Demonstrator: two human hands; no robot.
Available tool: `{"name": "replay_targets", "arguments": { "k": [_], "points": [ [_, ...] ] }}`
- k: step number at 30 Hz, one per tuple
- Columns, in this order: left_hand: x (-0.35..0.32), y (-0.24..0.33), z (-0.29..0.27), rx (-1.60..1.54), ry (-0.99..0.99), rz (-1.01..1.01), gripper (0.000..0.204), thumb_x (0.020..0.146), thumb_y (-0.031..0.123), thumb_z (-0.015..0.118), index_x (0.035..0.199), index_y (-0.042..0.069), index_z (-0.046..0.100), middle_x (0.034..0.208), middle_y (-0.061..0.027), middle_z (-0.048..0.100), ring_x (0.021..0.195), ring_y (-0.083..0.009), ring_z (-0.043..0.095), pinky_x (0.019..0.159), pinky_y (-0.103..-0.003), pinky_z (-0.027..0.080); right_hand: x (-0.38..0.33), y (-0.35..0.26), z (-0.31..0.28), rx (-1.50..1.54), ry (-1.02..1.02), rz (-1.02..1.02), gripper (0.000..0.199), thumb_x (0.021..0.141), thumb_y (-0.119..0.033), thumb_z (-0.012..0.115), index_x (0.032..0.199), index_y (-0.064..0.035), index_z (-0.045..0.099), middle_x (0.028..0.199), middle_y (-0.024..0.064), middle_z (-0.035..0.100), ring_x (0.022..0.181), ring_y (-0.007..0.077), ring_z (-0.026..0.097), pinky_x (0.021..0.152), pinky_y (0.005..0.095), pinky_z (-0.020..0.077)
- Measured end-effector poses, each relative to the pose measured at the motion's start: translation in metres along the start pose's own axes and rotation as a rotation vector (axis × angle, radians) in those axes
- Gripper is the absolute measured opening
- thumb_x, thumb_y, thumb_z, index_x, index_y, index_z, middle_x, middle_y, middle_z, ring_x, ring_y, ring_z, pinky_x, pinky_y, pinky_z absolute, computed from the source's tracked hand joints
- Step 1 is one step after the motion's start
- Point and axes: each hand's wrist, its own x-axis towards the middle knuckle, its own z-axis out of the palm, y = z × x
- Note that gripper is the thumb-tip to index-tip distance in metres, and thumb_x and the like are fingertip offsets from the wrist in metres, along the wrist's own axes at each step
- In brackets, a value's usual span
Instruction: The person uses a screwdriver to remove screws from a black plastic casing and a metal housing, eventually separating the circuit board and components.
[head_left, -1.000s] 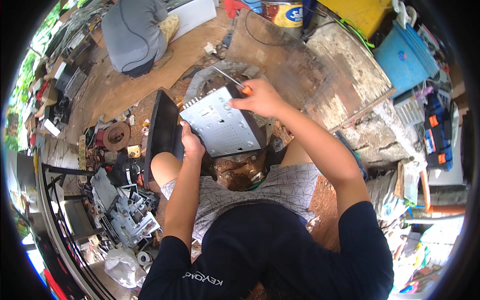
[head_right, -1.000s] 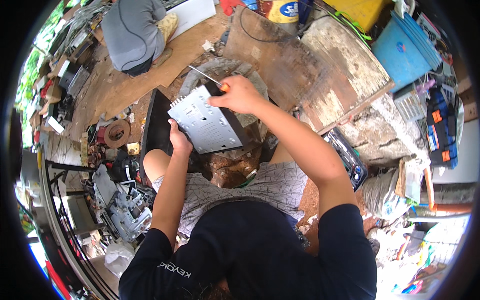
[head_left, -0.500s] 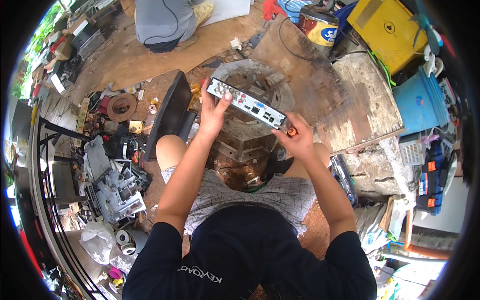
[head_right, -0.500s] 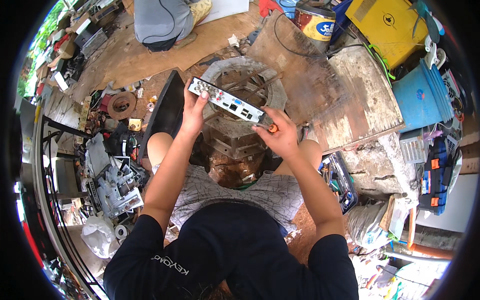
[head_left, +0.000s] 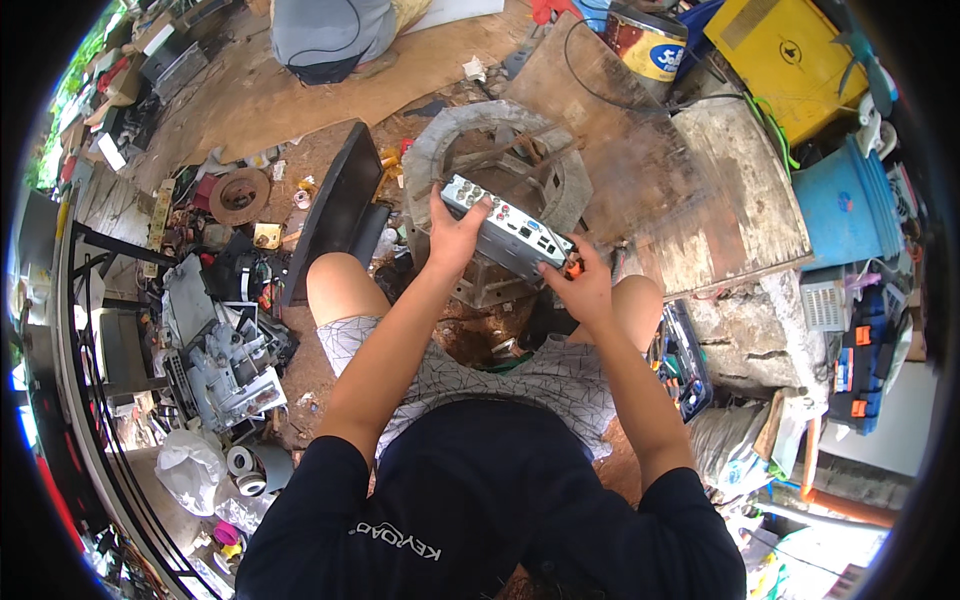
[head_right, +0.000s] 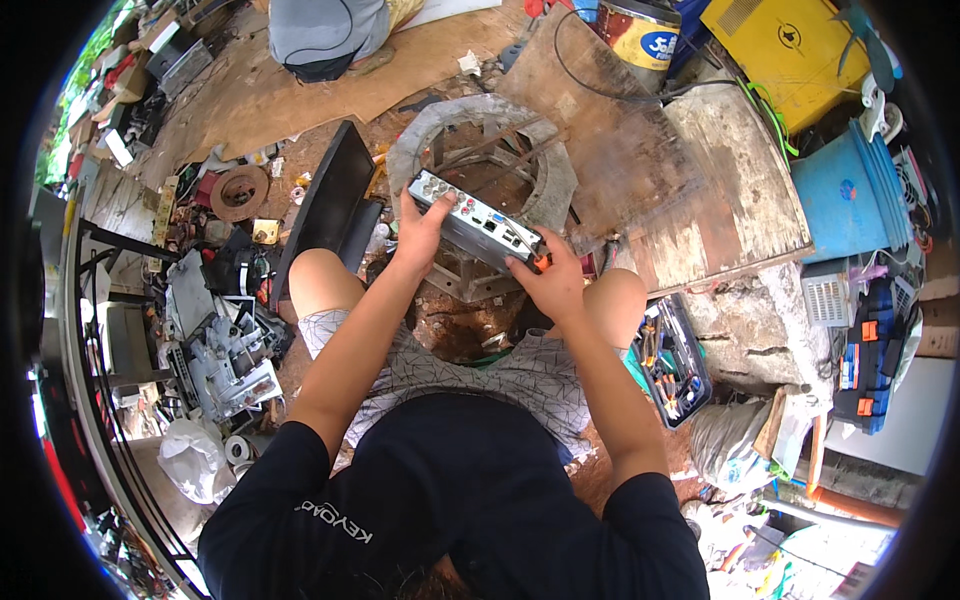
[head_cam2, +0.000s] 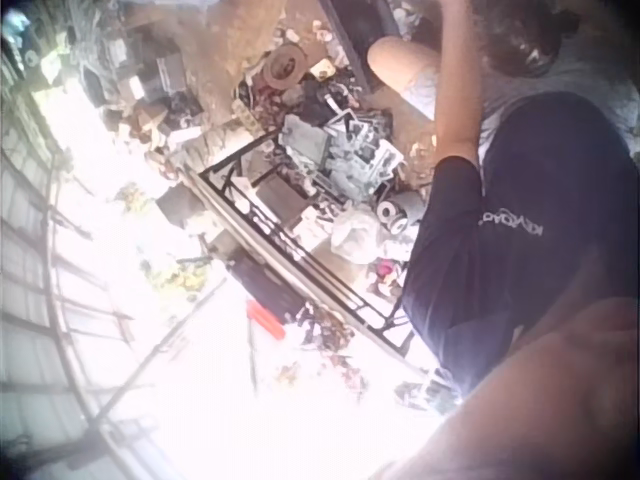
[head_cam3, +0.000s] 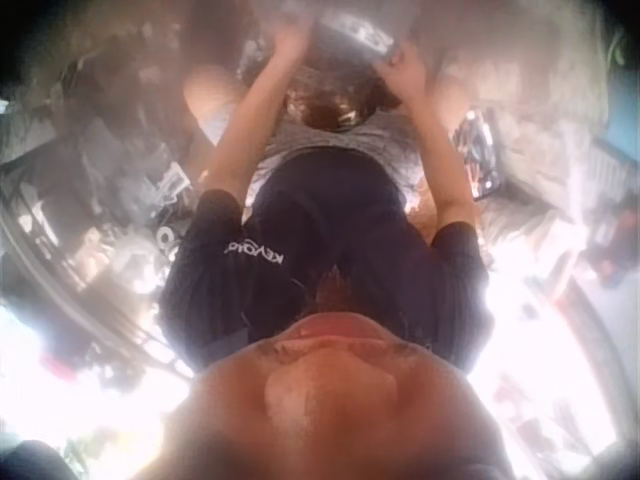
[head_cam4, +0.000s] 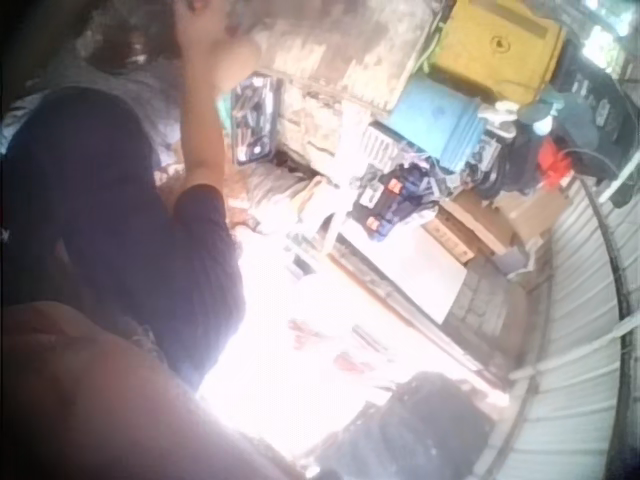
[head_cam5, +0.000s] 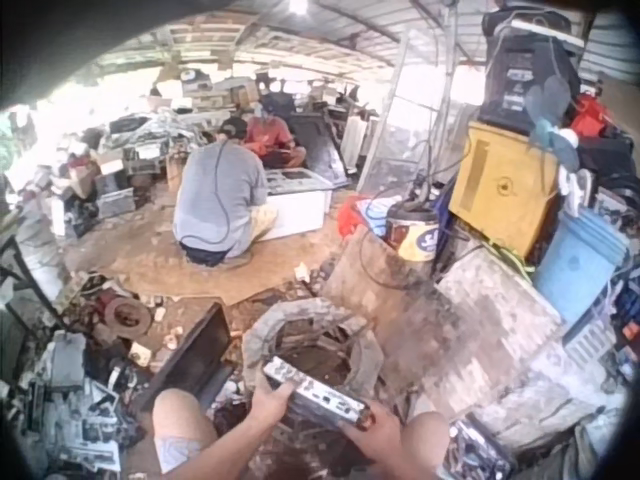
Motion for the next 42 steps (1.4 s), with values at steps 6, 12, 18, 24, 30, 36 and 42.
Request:
{"name": "replay_targets", "arguments": {
  "k": [6, 12, 18, 24, 30, 36, 42],
  "points": [
    [-0.002, -0.005, -0.002, 0.115, 0.046, 0.018, 0.11, 0.075, 0.039, 0.07, 0.149, -0.009, 0.005, 0.147, -0.0317, 0.028, 0.136, -0.0352, 0.034, 0.112, -0.036, 0.027, 0.005, -0.004, -0.028, -0.091, -0.135, -0.104, 0.052, 0.068, -0.019, 0.084, 0.113, -0.0044, 0.063, 0.095, 0.0092, 0.069, 0.086, 0.0178, 0.066, 0.079, 0.0298, 0.0512],
    [0.002, -0.008, -0.001, 0.09, 0.022, -0.009, 0.108, 0.076, 0.029, 0.067, 0.149, -0.008, -0.003, 0.139, -0.0262, 0.038, 0.126, -0.0312, 0.043, 0.108, -0.035, 0.031, 0.02, 0.007, -0.042, -0.057, -0.289, -0.105, 0.056, 0.066, -0.024, 0.086, 0.114, -0.0063, 0.064, 0.099, 0.009, 0.069, 0.087, 0.0202, 0.066, 0.081, 0.0301, 0.0513],
    [0.012, -0.012, -0.001, 0.064, 0.012, -0.016, 0.115, 0.073, 0.035, 0.069, 0.149, -0.009, -0.005, 0.142, -0.0295, 0.037, 0.132, -0.0341, 0.04, 0.11, -0.034, 0.029, 0.019, 0.0, -0.041, 0.001, -0.283, -0.053, 0.058, 0.065, -0.018, 0.088, 0.117, -0.0039, 0.065, 0.101, 0.0069, 0.069, 0.089, 0.0135, 0.062, 0.082, 0.0273, 0.0488],
    [0.008, -0.01, -0.002, 0.066, 0.021, -0.065, 0.112, 0.073, 0.033, 0.068, 0.149, -0.008, -0.004, 0.142, -0.0293, 0.038, 0.131, -0.034, 0.041, 0.111, -0.034, 0.028, 0.031, 0.012, -0.047, 0.037, -0.329, -0.05, 0.064, 0.066, -0.019, 0.089, 0.123, -0.0042, 0.063, 0.108, 0.007, 0.069, 0.091, 0.0115, 0.06, 0.081, 0.0269, 0.0478],
    [0.005, -0.027, 0.001, 0.041, 0.074, 0.132, 0.107, 0.076, 0.032, 0.065, 0.15, -0.007, -0.003, 0.146, -0.0281, 0.032, 0.134, -0.0324, 0.036, 0.113, -0.036, 0.023, 0.017, 0.025, -0.043, 0.289, -0.345, -0.052, 0.051, 0.079, -0.023, 0.081, 0.122, -0.0039, 0.064, 0.105, 0.0063, 0.068, 0.09, 0.0114, 0.059, 0.08, 0.0268, 0.0477],
    [-0.004, -0.016, 0.008, -0.054, 0.037, 0.124, 0.099, 0.082, 0.03, 0.062, 0.15, -0.007, 0.001, 0.146, -0.0251, 0.031, 0.134, -0.0313, 0.034, 0.112, -0.035, 0.024, 0.038, -0.02, -0.038, 0.09, -0.377, 0.068, 0.039, 0.09, -0.038, 0.067, 0.11, -0.0047, 0.07, 0.072, 0.0048, 0.062, 0.068, 0.0111, 0.054, 0.066, 0.0291, 0.0464],
    [-0.003, -0.012, 0.014, -0.059, 0.085, 0.052, 0.105, 0.077, 0.026, 0.07, 0.149, -0.01, 0.002, 0.149, -0.0295, 0.025, 0.138, -0.0344, 0.03, 0.115, -0.035, 0.022, 0.063, -0.05, -0.039, -0.111, -0.578, 0.17, 0.03, 0.093, -0.03, 0.065, 0.103, -0.0016, 0.07, 0.063, -0.0021, 0.054, 0.063, 0.0048, 0.047, 0.058, 0.0252, 0.0409]
  ]
}}
